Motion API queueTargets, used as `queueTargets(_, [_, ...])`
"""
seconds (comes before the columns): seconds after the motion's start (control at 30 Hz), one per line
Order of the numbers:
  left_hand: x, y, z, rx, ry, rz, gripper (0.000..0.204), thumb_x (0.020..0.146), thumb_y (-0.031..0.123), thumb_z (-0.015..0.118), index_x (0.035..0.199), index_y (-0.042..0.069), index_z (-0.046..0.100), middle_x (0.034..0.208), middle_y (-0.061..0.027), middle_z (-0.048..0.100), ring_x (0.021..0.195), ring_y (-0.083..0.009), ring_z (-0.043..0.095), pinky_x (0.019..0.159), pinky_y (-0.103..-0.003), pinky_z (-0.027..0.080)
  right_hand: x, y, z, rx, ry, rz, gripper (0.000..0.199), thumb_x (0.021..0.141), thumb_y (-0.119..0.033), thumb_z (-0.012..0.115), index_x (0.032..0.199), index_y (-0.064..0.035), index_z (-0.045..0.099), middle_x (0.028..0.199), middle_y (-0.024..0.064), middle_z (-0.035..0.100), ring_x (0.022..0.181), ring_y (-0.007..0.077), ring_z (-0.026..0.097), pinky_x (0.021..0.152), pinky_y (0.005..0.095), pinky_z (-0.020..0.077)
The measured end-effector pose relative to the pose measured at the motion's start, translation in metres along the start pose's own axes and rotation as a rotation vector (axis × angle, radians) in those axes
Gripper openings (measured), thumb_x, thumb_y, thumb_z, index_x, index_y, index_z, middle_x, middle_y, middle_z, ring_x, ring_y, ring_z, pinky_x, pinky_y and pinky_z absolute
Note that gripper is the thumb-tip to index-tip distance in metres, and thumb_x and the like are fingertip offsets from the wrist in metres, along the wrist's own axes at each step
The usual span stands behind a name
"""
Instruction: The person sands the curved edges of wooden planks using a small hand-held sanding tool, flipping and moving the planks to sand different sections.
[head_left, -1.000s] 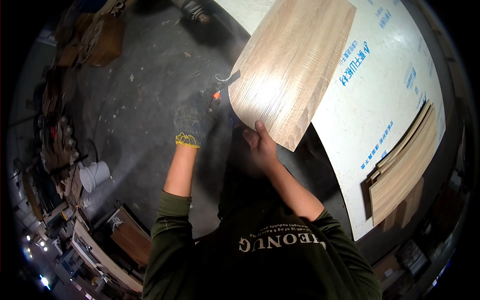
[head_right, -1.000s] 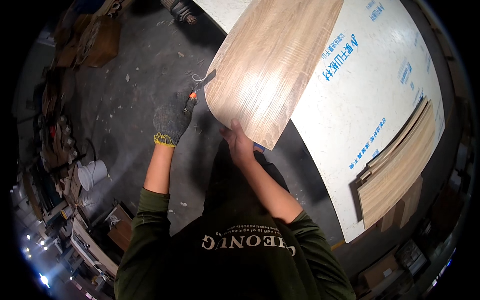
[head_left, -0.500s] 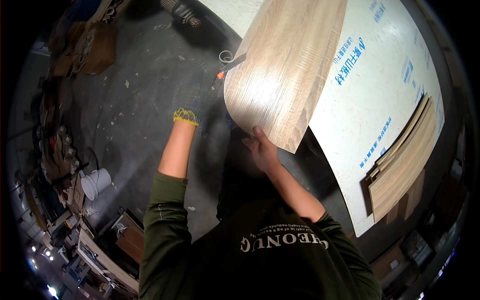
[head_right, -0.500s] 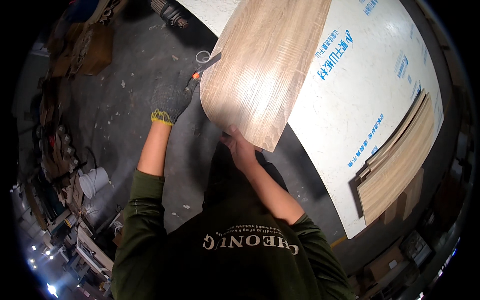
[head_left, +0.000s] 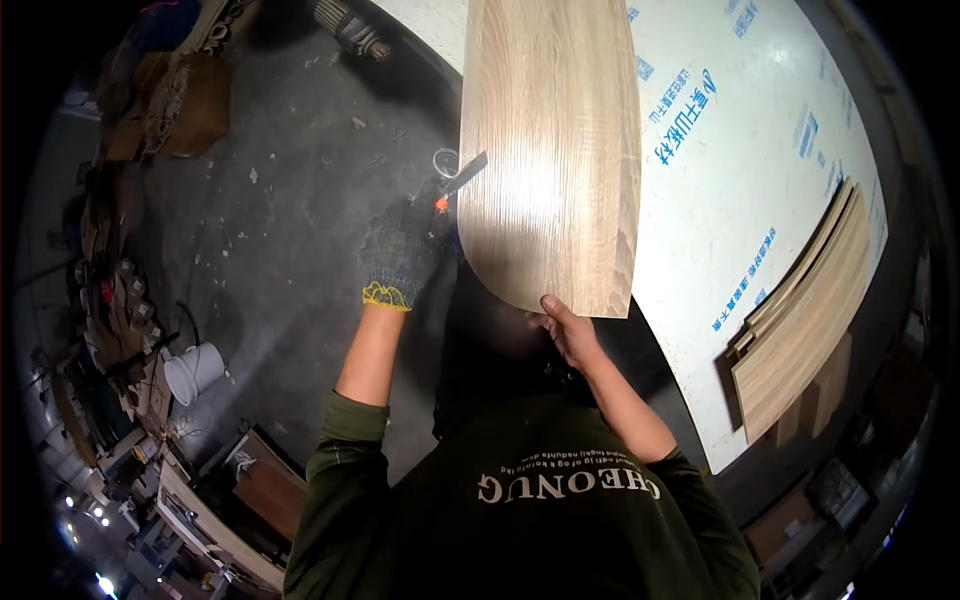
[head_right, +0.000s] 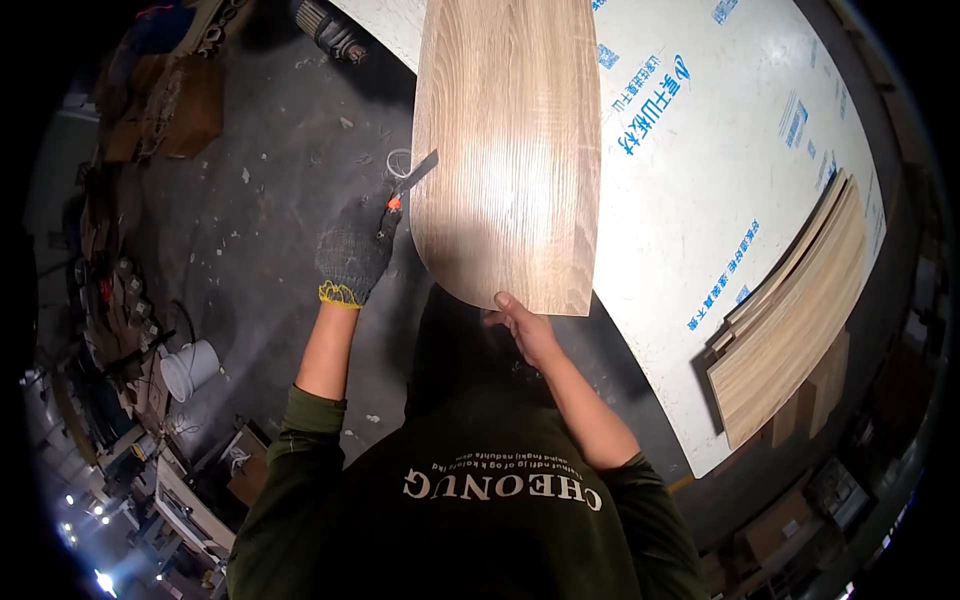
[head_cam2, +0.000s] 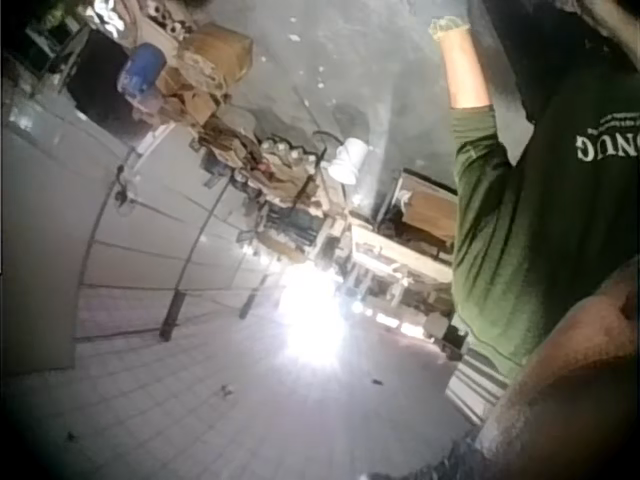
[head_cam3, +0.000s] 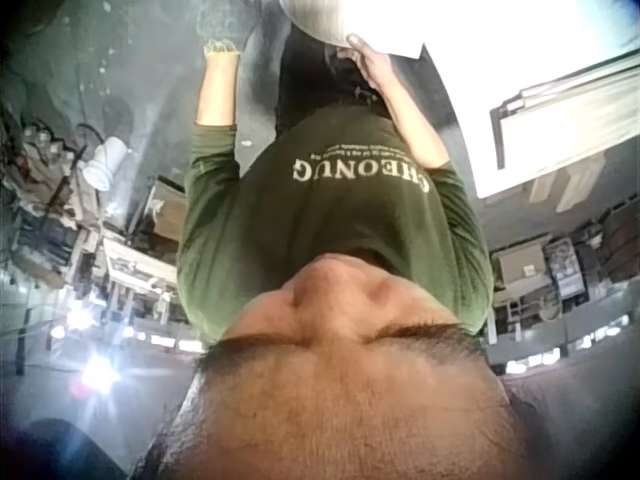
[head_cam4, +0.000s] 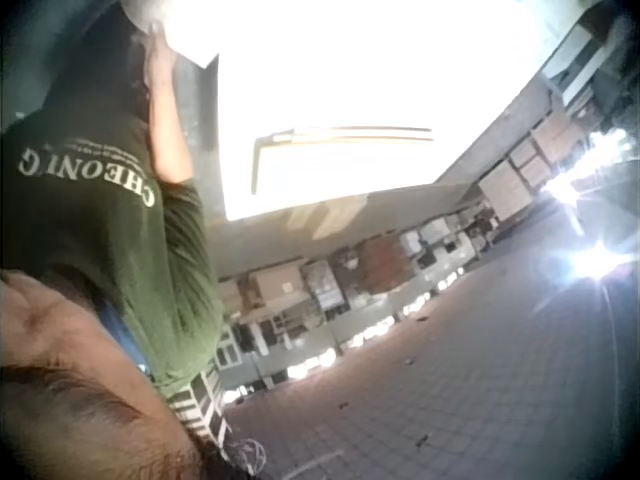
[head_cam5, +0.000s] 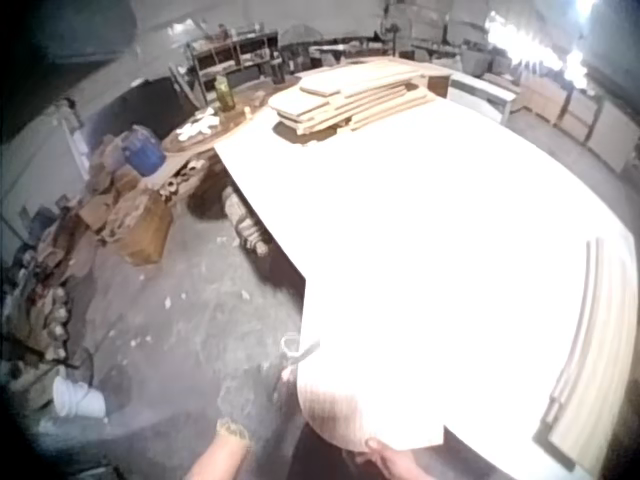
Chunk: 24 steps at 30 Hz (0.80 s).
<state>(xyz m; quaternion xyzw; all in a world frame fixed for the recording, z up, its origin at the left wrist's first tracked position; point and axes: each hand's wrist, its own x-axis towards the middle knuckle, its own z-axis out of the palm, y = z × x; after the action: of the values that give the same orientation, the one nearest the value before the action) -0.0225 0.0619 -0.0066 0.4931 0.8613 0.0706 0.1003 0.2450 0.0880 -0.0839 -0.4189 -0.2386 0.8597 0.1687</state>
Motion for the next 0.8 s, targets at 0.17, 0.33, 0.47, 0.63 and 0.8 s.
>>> queueTargets(0.17, [0.021,-0.004,0.008,-0.014,0.021,0.030,0.038,0.096,0.038,0.050,0.129,0.020,0.056,0.101,-0.0155,0.064,0.088,-0.0361,0.062,0.073,-0.048,0.050,0.000,0.000,0.001,-0.013,-0.005,-0.032,0.044,0.090,-0.026,0.067,0.121,0.0029,0.055,0.113,0.0144,0.062,0.097,0.0247,0.061,0.081,0.0381,0.0516])
queueTargets(0.33, [0.043,-0.015,0.018,0.043,0.053,0.033,0.038,0.096,0.038,0.049,0.127,0.018,0.057,0.106,-0.0153,0.065,0.093,-0.0363,0.063,0.076,-0.048,0.051,0.000,0.002,0.000,-0.026,-0.028,-0.020,0.043,0.091,-0.027,0.065,0.123,0.0008,0.054,0.113,0.0123,0.062,0.098,0.0246,0.060,0.081,0.0380,0.0516])
queueTargets(0.47, [0.060,-0.008,0.007,0.072,-0.084,-0.044,0.037,0.095,0.038,0.050,0.125,0.017,0.057,0.110,-0.0149,0.065,0.097,-0.0362,0.063,0.080,-0.047,0.051,-0.001,0.002,0.000,-0.029,-0.022,-0.044,0.043,0.091,-0.027,0.066,0.123,-0.0010,0.054,0.112,0.0113,0.062,0.098,0.0240,0.060,0.080,0.0377,0.0515])
queueTargets(0.63, [0.078,-0.008,0.004,0.037,0.064,0.067,0.037,0.095,0.039,0.051,0.124,0.018,0.059,0.110,-0.0151,0.066,0.094,-0.0360,0.064,0.079,-0.047,0.051,-0.002,0.001,-0.001,-0.031,-0.039,-0.036,0.041,0.090,-0.026,0.066,0.122,-0.0026,0.053,0.110,0.0099,0.061,0.098,0.0231,0.059,0.078,0.0369,0.0514])
queueTargets(0.8, [0.111,-0.020,0.014,0.147,0.242,0.172,0.036,0.095,0.039,0.050,0.121,0.018,0.061,0.111,-0.0148,0.066,0.093,-0.0359,0.065,0.079,-0.047,0.051,-0.004,0.000,0.003,-0.038,-0.008,-0.022,0.041,0.090,-0.027,0.066,0.121,-0.0028,0.053,0.110,0.0101,0.061,0.096,0.0223,0.060,0.078,0.0364,0.0511])
